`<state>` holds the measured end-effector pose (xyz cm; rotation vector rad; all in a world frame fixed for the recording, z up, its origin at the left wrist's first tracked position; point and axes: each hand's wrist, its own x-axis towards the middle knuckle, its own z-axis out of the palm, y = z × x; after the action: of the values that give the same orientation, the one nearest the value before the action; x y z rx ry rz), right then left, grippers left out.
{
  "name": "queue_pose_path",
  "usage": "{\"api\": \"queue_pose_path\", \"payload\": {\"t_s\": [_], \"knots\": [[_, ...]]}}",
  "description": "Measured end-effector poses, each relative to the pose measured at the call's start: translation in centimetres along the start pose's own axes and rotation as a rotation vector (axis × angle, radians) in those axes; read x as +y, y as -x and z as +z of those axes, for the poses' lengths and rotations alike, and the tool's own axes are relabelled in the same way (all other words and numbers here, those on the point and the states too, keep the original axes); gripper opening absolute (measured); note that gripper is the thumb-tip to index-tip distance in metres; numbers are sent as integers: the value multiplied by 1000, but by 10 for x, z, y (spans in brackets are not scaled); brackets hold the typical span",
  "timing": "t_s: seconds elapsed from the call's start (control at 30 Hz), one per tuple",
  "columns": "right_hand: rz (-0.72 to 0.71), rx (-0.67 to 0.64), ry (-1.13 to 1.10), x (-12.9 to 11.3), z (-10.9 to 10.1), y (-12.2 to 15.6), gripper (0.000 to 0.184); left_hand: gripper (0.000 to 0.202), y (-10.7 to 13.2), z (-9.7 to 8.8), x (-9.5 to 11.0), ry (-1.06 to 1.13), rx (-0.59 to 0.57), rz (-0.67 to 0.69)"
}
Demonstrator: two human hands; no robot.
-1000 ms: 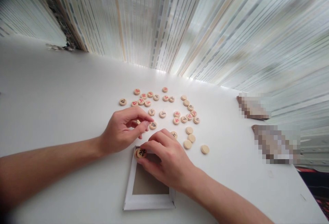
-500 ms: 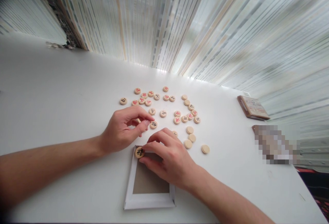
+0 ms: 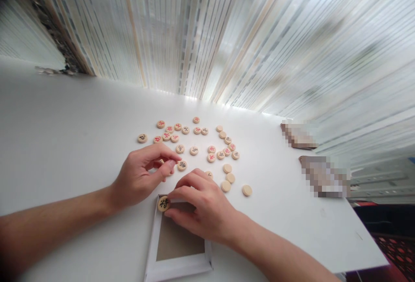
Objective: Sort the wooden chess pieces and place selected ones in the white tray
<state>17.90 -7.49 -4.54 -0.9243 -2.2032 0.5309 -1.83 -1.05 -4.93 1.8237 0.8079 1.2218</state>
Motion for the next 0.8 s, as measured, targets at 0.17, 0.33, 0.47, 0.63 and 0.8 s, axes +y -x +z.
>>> {"api": "queue_pose_path", "payload": {"t_s": [0.17, 0.33, 0.47, 0.63, 0.8], "knots": [[6, 71, 7, 4, -3, -2, 14, 14, 0, -2, -5, 9, -14, -43], [-15, 111, -4, 7, -4, -1, 10, 13, -2, -4, -8, 61, -1, -107], [-17, 136, 1, 10, -5, -1, 8, 15, -4, -7, -9, 99, 34, -141], [-29, 170, 2, 11, -10, -1, 10, 15, -4, -6, -9, 110, 35, -135], [-33, 213, 27, 15, -16, 0, 10, 14, -2, -5, -9, 92, 24, -117]]}}
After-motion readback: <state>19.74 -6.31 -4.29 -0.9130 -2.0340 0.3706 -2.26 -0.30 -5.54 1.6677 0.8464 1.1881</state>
